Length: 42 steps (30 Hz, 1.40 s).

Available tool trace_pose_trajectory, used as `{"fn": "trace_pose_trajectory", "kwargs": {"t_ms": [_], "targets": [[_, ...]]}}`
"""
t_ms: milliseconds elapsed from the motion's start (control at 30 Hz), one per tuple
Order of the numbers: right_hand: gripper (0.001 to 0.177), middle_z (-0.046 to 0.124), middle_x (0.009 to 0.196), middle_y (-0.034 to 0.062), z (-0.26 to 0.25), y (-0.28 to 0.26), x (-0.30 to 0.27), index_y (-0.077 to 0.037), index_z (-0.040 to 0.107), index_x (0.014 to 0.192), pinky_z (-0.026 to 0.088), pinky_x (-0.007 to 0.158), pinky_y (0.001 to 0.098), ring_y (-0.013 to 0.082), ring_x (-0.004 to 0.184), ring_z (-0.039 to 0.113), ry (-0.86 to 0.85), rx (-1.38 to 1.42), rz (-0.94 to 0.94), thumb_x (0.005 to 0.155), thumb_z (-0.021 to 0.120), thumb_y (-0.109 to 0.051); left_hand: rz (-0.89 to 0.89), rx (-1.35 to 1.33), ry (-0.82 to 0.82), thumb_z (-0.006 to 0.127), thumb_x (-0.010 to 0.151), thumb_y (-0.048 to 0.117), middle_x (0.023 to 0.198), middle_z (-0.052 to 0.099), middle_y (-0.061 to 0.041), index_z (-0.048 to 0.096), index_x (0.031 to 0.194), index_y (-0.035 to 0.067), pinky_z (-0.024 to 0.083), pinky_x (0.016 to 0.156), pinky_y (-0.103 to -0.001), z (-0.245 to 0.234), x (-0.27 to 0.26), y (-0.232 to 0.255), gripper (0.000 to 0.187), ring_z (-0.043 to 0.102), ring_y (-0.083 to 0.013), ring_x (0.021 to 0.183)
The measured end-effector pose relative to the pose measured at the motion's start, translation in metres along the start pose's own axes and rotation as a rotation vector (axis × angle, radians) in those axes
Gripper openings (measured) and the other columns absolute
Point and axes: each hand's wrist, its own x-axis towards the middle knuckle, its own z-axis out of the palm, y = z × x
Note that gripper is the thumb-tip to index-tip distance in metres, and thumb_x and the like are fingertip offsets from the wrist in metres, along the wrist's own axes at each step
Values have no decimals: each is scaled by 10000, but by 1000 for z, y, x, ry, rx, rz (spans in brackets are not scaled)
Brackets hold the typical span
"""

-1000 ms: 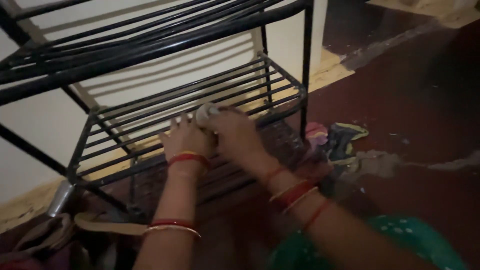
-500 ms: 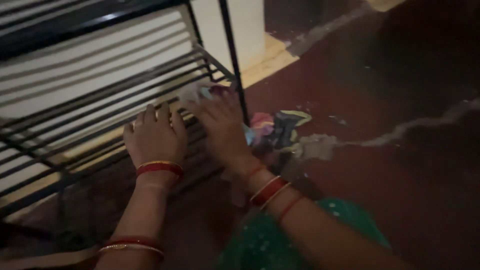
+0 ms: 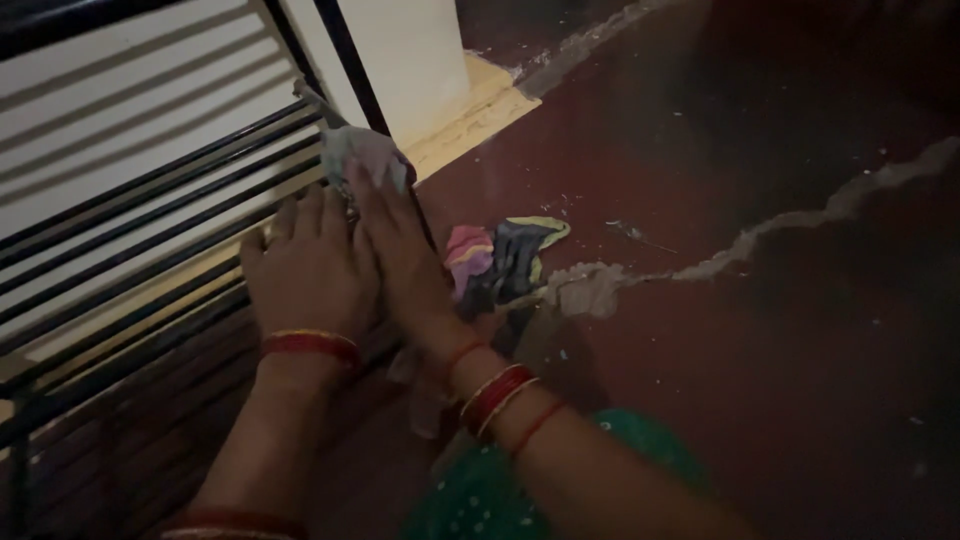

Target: The person wipes the metal bars and shelves of a black shoe rack using a cloth. They clean multiple sections of the rack, including the lower shelves and side supports, while seated on the floor.

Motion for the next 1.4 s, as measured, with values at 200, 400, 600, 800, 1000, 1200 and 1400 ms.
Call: {"fn": "trace_pose_trajectory", "kwargs": {"t_ms": [200,400,600,800,1000,1200,1400], "targets": [[609,377,1680,230,12,22,-22,-54,256,1662,315,1295,447,390,1572,364,27,108,62,1094,473,-90,45,-22,-125,574,991,432,1402,644,-135,615,1386,95,420,1015,-577,-2,10,-3,521,621,-334,1239],[892,323,1624,333,11,49,-37,31,242,1606,313,1255,464,478,1550,274,-59,38,76,773,557,83,32,-20,-217,530,1012,436,1395,647,-97,572,1444,154,441,1001,-558,-3,15,1,517,625,-314,1238],[707,384,1647,303,14,47,-6,-19,295,1639,372,1270,442,454,1542,395,172,-2,153,978,533,64,40,31,-227,512,1047,434,1395,648,-105,560,1479,152,451,1021,-533,-3,16,4,518,640,-298,1229],[775,479,1467,341,11,74,-4,1,201,1643,419,1109,490,494,1353,492,1,86,349,985,606,-58,36,83,-125,551,977,360,1505,571,-102,572,1495,81,402,1015,-571,28,25,26,588,546,-271,1354],[764,578,1346,304,58,167,-60,-7,331,1522,455,1114,465,456,1304,558,-122,-117,451,859,697,-105,243,213,-73,606,889,337,1589,466,-119,585,1459,119,354,1132,-560,17,36,43,610,435,-341,1418],[819,354,1686,291,18,100,-2,-15,292,1643,314,1267,426,410,1582,329,112,365,188,883,597,21,271,159,-144,608,891,244,1593,455,-175,577,1451,99,430,1067,-516,21,39,31,580,531,-345,1350],[867,522,1460,260,48,149,-45,-59,367,1574,393,1170,423,402,1395,473,75,-8,269,792,741,-83,248,144,-125,650,921,233,1570,495,-133,547,1494,142,450,1094,-490,15,36,36,590,559,-298,1358]]}}
